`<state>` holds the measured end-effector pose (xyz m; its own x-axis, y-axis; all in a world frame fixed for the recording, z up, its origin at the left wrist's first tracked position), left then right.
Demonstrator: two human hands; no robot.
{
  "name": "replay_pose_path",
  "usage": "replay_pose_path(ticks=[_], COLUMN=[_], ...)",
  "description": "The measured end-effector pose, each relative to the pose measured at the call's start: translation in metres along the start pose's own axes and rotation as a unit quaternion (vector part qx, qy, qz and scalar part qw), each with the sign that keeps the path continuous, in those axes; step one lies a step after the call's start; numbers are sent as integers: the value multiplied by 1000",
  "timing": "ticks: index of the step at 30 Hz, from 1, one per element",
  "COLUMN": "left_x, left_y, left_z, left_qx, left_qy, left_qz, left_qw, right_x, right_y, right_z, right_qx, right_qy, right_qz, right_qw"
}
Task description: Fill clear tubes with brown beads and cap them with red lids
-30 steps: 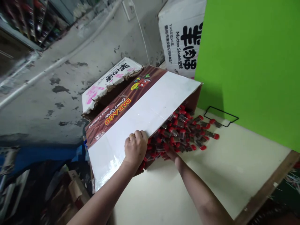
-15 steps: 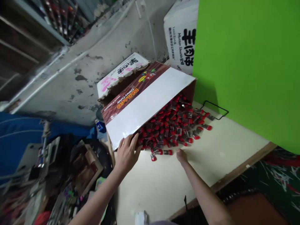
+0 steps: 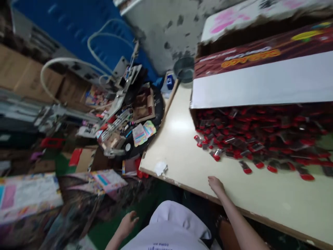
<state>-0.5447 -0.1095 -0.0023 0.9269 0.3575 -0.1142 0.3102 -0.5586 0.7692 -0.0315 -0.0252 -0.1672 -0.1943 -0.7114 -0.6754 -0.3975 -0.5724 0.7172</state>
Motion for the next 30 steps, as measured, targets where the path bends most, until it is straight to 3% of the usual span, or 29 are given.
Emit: replay_pose_path(ticks=[4,9,12,16,19,22,24,25,28,30], left_x=[-26,-50,-78,-137,-181,-191,-177,-166,-114,-83], left_y=[18,22,13,-3,-9,-14,-20,-24,-35,-39], left_z=[62,98,111,145,175,172,151,139,96,60], left_qx=[-40,-54,-48,-39,-27,24,39,28,-34,-32], left_qy=[123,229,263,284,272,309,409,477,694,786], left_qz=[-48,-84,-86,-88,-88,-44,-26,-32,-26,26], left_qw=[990,968,960,954,958,950,911,878,719,617], right_x=[-2,8,12,17,23,22,19,19,35,54], right_y=[-14,13,42,73,82,100,131,154,244,308], right_z=[67,160,233,327,363,367,364,365,375,384], right_qx=[-78,-152,-171,-179,-170,-165,-187,-210,-321,-399], right_qy=[82,146,188,241,276,299,303,302,289,277], right_qz=[13,-10,-84,-197,-226,-238,-253,-260,-271,-268], right_qw=[994,977,963,933,919,909,899,893,860,832])
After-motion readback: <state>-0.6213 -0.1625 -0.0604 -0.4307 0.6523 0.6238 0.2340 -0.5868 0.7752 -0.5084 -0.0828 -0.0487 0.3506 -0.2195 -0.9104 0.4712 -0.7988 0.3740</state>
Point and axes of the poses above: each hand's wrist, its own y-axis away from the middle knuckle, its own z-axis out of the palm, x = y × z, the point moved 9 cm from there along -y, towards the middle knuckle, and after that the axes turned 11 degrees about -y, right-handed, at the moved point
